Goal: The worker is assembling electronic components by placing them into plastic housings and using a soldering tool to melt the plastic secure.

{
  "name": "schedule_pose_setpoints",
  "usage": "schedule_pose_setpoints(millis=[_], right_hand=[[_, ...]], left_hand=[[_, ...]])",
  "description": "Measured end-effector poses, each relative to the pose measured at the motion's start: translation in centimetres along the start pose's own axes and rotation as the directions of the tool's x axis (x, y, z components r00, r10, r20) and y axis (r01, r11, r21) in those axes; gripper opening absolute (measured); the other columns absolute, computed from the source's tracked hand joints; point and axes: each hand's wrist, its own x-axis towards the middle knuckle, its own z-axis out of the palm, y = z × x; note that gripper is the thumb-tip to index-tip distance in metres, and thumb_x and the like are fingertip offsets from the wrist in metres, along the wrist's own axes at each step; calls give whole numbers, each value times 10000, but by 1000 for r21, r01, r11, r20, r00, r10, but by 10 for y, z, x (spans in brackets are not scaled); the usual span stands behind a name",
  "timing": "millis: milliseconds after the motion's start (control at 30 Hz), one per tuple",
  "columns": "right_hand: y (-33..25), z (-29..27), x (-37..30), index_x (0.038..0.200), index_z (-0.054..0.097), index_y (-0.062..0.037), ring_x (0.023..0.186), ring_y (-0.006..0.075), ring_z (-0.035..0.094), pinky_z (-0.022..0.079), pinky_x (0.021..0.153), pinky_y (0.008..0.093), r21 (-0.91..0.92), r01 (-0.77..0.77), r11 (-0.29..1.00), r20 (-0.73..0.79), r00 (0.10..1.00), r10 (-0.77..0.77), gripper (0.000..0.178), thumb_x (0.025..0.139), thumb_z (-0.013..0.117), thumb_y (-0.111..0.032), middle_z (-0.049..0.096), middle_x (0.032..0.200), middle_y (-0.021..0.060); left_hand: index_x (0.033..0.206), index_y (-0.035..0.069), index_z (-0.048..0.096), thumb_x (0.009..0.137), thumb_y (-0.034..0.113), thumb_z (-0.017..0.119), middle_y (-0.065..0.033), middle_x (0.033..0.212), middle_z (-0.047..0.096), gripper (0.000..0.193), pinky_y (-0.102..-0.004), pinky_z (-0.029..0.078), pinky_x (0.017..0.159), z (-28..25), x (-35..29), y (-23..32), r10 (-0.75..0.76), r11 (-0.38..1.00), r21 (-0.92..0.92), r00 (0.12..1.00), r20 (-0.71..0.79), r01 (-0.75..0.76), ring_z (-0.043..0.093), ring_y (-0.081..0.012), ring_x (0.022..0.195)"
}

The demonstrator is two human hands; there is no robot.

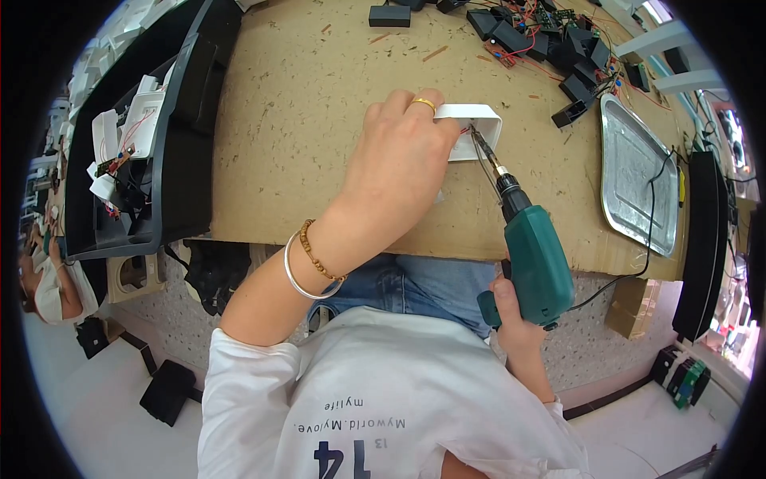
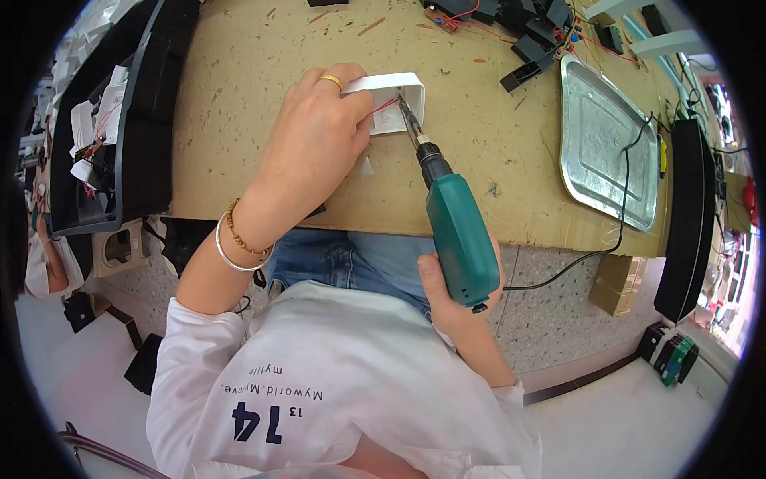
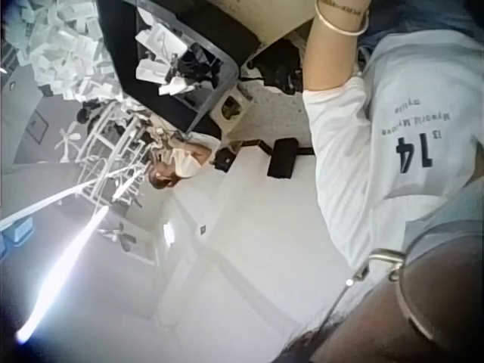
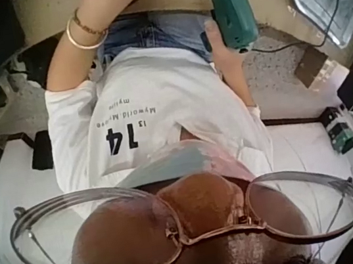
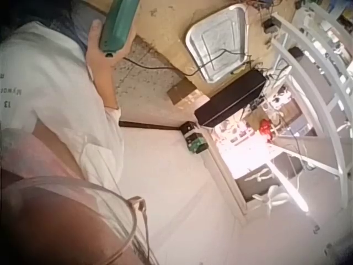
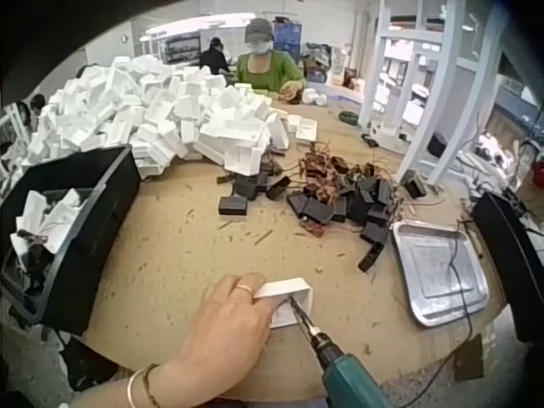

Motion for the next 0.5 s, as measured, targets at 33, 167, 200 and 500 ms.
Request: schedule_pose_setpoints(millis=[33,167,200,500], right_hand=[[0,1,0,1076,530,35,625,102,521,432,618,235,0,6,1000,0,1000,-6,395,767,713,-130,571,732,28],[-5,4,0,1063,541,31,630,105,522,435,627,237,43,-33,999,-40,999,35,375,769,711,-129,572,742,30],[-4,3,-1,1053,547,29,644,108,528,438,632,240,46,-39,998,-39,998,40,362,770,710,-127,577,758,35],[-1,-5,-5,1140,530,7,756,125,577,488,668,265,-11,-80,997,80,994,81,367,840,644,-172,585,1010,80]], left_hand=[[745,-5,610,731,29,621,-135,1030,587,39,-391,454,794,0,-1,-1,-4,1000,5,1000,9,4,543,-305,861],[744,-4,609,730,30,622,-133,1022,587,38,-390,454,790,2,-2,-2,7,1000,-4,1000,-16,-7,543,-302,853],[743,-3,609,730,31,622,-134,1021,587,38,-389,454,790,1,-1,-1,10,1000,-1,1000,-15,-10,543,-302,853],[752,-3,617,731,33,622,-135,1013,589,42,-388,456,791,0,-1,-2,15,1000,-3,1000,-18,-15,544,-304,854]])
